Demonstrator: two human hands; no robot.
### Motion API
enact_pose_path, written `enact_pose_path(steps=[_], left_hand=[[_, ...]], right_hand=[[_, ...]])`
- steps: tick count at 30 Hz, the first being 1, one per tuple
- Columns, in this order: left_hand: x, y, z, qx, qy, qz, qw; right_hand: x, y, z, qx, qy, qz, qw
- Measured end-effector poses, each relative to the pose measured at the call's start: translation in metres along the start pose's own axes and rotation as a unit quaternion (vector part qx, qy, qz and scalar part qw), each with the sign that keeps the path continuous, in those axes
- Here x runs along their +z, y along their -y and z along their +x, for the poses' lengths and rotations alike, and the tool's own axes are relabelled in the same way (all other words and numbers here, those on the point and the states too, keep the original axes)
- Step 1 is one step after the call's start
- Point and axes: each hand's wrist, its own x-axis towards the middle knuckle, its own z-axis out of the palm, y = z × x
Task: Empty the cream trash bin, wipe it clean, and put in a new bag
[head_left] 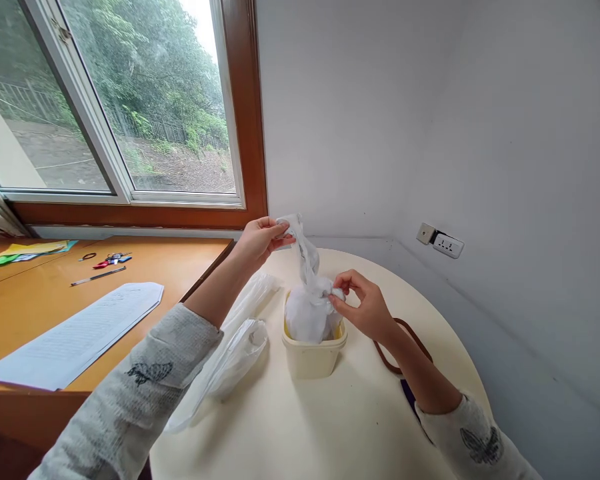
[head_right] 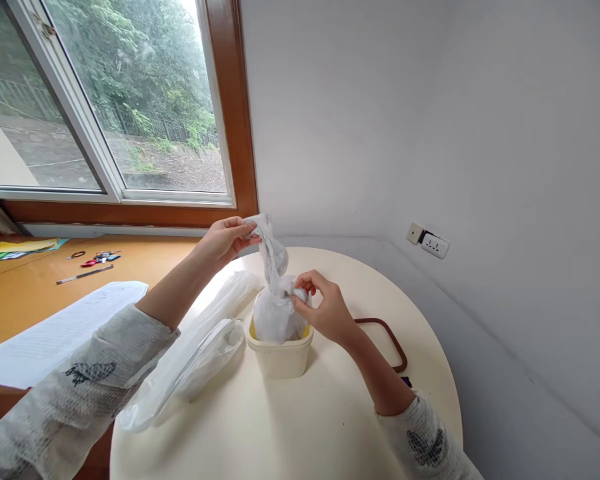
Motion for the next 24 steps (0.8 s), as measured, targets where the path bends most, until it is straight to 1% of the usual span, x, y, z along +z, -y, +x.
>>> enact_pose_path(steps=[1, 3, 4, 5, 6, 8, 11, 13, 14, 15, 17, 20, 22, 23, 24], left_hand=[[0.001, -0.005, -0.002, 0.016, 0.006, -0.019, 1.000], [0.006, -0.016, -0.008, 0.053, 0.032, -0.040, 0.997], [0.010, -0.022, -0.012, 0.071, 0.047, -0.042, 0.995], [0.014, -0.029, -0.015, 0.087, 0.061, -0.040, 0.994], [0.018, -0.036, -0.017, 0.101, 0.070, -0.035, 0.992], [0.029, -0.051, -0.021, 0.124, 0.068, -0.024, 0.990], [0.047, -0.072, -0.022, 0.150, 0.060, -0.010, 0.987], [0.055, -0.081, -0.019, 0.168, 0.067, -0.011, 0.983], [0.057, -0.082, -0.017, 0.173, 0.069, -0.013, 0.983], [0.056, -0.081, -0.015, 0.171, 0.068, -0.012, 0.983], [0.049, -0.072, -0.011, 0.151, 0.064, -0.003, 0.986], [0.025, -0.043, -0.013, 0.093, 0.073, 0.035, 0.992], [0.007, -0.020, -0.023, 0.039, 0.093, 0.088, 0.991], [0.000, -0.009, -0.030, 0.012, 0.116, 0.119, 0.986], [-0.006, 0.001, -0.038, -0.017, 0.151, 0.143, 0.978]], right_hand=[[-0.001, -0.001, 0.001, 0.031, -0.007, 0.028, 0.999], [-0.005, -0.004, 0.005, 0.099, 0.001, 0.083, 0.992], [-0.007, -0.005, 0.008, 0.121, 0.011, 0.098, 0.988], [-0.010, -0.004, 0.010, 0.128, 0.022, 0.101, 0.986], [-0.013, -0.003, 0.012, 0.121, 0.032, 0.093, 0.988], [-0.016, 0.001, 0.016, 0.088, 0.066, 0.057, 0.992], [-0.013, 0.009, 0.020, 0.047, 0.168, 0.004, 0.985], [-0.006, 0.010, 0.022, 0.051, 0.225, -0.010, 0.973], [-0.002, 0.009, 0.023, 0.065, 0.236, -0.011, 0.969], [0.002, 0.007, 0.025, 0.082, 0.238, -0.007, 0.968], [0.009, 0.000, 0.030, 0.116, 0.215, 0.008, 0.970], [0.013, -0.007, 0.043, 0.142, 0.140, 0.054, 0.978], [0.012, -0.007, 0.052, 0.152, 0.092, 0.120, 0.977], [0.011, -0.006, 0.055, 0.157, 0.078, 0.169, 0.970], [0.010, -0.004, 0.058, 0.160, 0.072, 0.222, 0.959]])
